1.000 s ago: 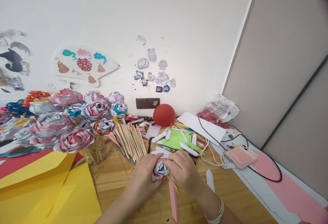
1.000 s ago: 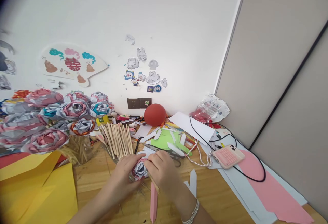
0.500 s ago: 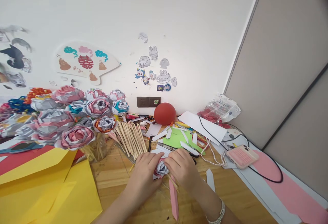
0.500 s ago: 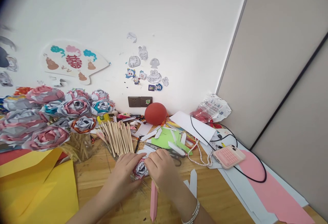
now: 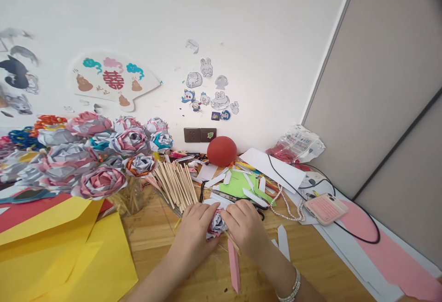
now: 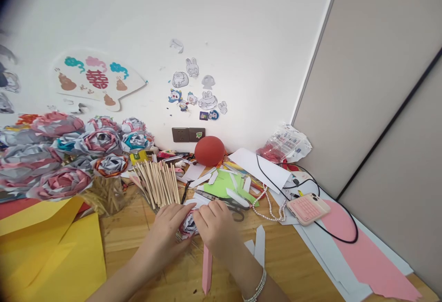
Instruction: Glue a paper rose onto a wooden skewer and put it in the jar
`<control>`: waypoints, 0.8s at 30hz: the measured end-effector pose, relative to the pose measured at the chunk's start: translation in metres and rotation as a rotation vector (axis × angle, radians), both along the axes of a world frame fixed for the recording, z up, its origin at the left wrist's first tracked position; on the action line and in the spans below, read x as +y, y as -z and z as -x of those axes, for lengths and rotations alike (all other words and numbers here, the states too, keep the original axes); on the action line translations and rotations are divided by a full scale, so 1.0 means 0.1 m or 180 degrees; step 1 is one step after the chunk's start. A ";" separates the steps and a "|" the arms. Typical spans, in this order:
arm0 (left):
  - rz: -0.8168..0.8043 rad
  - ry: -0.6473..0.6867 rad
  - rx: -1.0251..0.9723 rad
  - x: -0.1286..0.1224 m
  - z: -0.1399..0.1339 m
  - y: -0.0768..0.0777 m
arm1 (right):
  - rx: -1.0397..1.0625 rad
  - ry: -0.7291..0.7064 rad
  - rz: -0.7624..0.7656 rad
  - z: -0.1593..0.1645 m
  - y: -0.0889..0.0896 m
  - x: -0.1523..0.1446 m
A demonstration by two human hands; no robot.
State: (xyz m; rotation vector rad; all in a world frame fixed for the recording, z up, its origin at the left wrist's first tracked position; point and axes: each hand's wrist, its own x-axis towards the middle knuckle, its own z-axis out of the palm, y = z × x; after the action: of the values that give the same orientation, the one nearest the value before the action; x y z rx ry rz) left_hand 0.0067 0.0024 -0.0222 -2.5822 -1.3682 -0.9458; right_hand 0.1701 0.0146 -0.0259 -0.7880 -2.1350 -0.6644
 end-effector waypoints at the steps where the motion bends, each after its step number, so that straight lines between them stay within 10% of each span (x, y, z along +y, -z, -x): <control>1: 0.0002 -0.0018 -0.0019 0.00 0.00 0.00 | -0.0010 -0.0019 -0.0031 0.00 -0.01 0.00; 24: -0.0079 -0.0284 -0.0272 0.01 0.03 -0.05 | 0.0095 -0.0625 0.0334 -0.05 -0.03 -0.07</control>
State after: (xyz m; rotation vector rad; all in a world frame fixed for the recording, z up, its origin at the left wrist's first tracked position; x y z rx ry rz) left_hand 0.0032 0.0038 -0.0168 -2.4667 -1.4691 -1.0632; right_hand 0.1747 0.0072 -0.0231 -0.6286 -2.1990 -0.4384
